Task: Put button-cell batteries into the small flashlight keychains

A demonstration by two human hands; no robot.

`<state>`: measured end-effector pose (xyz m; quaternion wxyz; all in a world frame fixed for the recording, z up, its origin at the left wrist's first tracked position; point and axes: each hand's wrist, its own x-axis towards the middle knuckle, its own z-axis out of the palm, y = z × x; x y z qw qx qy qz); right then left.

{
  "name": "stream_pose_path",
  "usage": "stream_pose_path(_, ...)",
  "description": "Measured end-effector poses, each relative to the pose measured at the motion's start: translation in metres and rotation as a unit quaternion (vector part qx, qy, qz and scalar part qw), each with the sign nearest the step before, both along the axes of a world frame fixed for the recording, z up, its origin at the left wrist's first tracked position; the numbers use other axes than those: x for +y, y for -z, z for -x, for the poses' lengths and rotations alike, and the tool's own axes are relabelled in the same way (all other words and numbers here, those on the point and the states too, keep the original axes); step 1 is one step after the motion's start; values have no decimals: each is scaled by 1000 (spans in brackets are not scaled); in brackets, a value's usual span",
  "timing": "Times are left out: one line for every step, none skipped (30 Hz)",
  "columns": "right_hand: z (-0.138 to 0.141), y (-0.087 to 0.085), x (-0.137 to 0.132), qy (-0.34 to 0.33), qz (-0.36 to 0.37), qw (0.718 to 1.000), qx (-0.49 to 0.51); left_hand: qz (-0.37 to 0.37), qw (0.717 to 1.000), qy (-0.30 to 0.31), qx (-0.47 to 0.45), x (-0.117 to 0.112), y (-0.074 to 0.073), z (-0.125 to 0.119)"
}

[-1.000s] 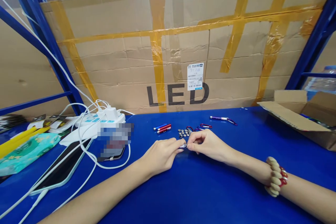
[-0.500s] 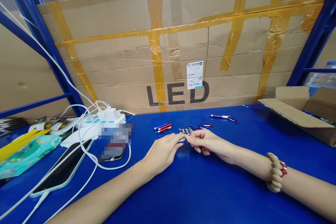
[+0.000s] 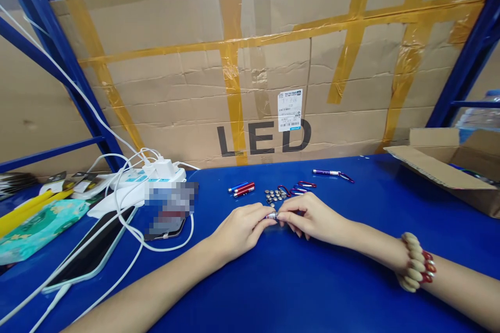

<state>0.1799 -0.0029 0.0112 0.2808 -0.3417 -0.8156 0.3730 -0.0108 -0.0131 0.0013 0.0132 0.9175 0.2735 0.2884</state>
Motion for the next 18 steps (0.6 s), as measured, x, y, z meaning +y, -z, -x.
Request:
stream_pose_path(0,0,-2,2,-16,1000,-3,-12,1000,3,-3,0,1,0)
stream_pose_path(1,0,-3,5,-18,1000,-5,-25,1000,6,-5,0,2,1)
stream_pose_path(2,1,-5,7,-8,1000,-5,-37,999,8,-7,0,3,1)
stream_pose_path(2,1,-5,10,12,1000,-2,-49,999,10,-9,1,4,1)
stream_pose_path(3,2,-6,12,37,999,4,-60,998,11,-12,1,4,1)
stream_pose_path(4,3,-6,11,66,998,14,-72,997,11,-16,1,5,2)
stream_pose_path(5,4,-6,7,94,995,25,-83,996,12,-22,2,5,2)
stream_pose_path(6,5,-6,2,120,992,36,-94,995,13,-29,2,6,2)
stream_pose_path(6,5,-6,-4,143,989,46,-101,994,13,-35,2,6,2)
stream_pose_path(7,6,-6,-10,164,985,54,-105,994,12,-40,2,6,2)
stream_pose_path(7,6,-6,-16,180,981,64,-102,994,10,-45,2,6,2)
stream_pose_path(7,6,-5,-20,192,978,74,-90,995,6,-49,2,5,1)
stream_pose_path(7,6,-5,-22,200,976,84,-71,996,1,-54,2,5,1)
stream_pose_path(7,5,-4,-25,204,974,95,-46,997,-4,-61,2,4,1)
stream_pose_path(7,5,-4,-26,205,973,105,-21,997,-9,-70,1,3,0)
stream_pose_path(7,5,-3,-26,202,973,112,2,997,-14,-79,1,2,0)
stream_pose_path(7,5,-2,-24,195,974,112,20,996,-19,-87,1,2,-1)
stream_pose_path(8,4,-1,-20,184,977,106,33,995,-24,-92,1,1,-1)
